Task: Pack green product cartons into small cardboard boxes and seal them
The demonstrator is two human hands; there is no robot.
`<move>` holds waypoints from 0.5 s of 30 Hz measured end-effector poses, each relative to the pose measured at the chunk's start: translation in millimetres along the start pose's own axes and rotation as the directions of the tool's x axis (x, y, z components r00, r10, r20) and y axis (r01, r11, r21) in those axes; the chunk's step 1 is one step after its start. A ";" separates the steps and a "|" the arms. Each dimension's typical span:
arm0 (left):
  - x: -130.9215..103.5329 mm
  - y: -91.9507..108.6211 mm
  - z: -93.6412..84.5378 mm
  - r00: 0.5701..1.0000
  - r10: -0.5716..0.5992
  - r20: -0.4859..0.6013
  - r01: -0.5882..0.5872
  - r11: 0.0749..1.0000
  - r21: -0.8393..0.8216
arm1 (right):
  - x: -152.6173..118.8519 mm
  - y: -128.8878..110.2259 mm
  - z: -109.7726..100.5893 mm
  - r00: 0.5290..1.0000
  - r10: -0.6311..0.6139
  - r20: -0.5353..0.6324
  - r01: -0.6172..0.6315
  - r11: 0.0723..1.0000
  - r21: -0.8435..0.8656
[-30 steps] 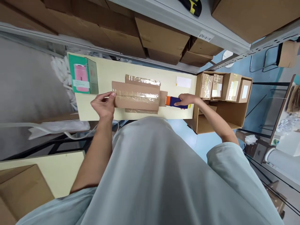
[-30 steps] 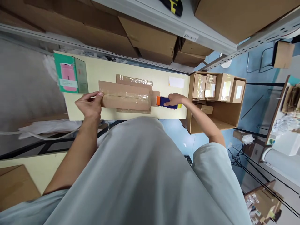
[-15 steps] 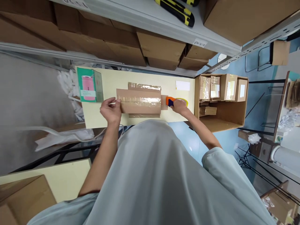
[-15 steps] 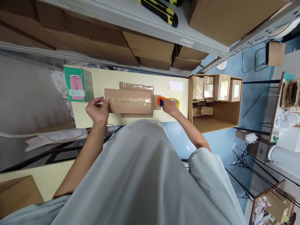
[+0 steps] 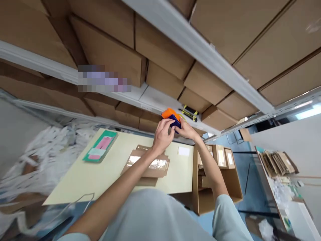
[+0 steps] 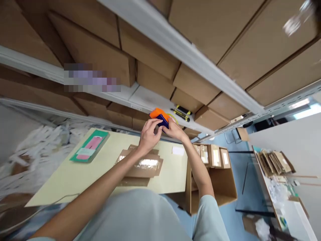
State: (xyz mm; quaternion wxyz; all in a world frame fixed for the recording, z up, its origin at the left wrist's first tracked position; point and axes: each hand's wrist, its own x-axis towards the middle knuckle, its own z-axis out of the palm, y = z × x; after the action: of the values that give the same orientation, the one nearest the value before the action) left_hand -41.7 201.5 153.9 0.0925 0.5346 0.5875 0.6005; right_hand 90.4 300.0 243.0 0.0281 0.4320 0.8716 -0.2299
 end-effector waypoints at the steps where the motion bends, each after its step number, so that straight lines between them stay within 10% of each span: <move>1: 15.8 -2.4 0.0 0.999 0.002 -0.034 -0.001 1.000 0.001 | 20.1 -9.1 -10.7 0.999 -0.048 -0.015 0.048 0.998 -0.045; 7: 69.7 -21.4 -13.8 0.999 -0.043 -0.022 0.044 0.998 0.052 | 120.5 -60.1 -41.1 0.997 -0.068 0.042 0.078 0.945 -0.317; 15: 17.9 -54.6 -61.8 0.995 -0.098 0.007 0.097 0.993 0.074 | 160.9 -78.9 -33.1 0.998 0.046 0.033 -0.027 0.902 -0.431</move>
State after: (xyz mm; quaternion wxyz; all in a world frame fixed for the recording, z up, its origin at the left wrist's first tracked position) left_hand -123.7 193.2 135.7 0.1052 0.5114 0.6340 0.5705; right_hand -65.7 392.1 262.5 0.1455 0.4265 0.8918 -0.0402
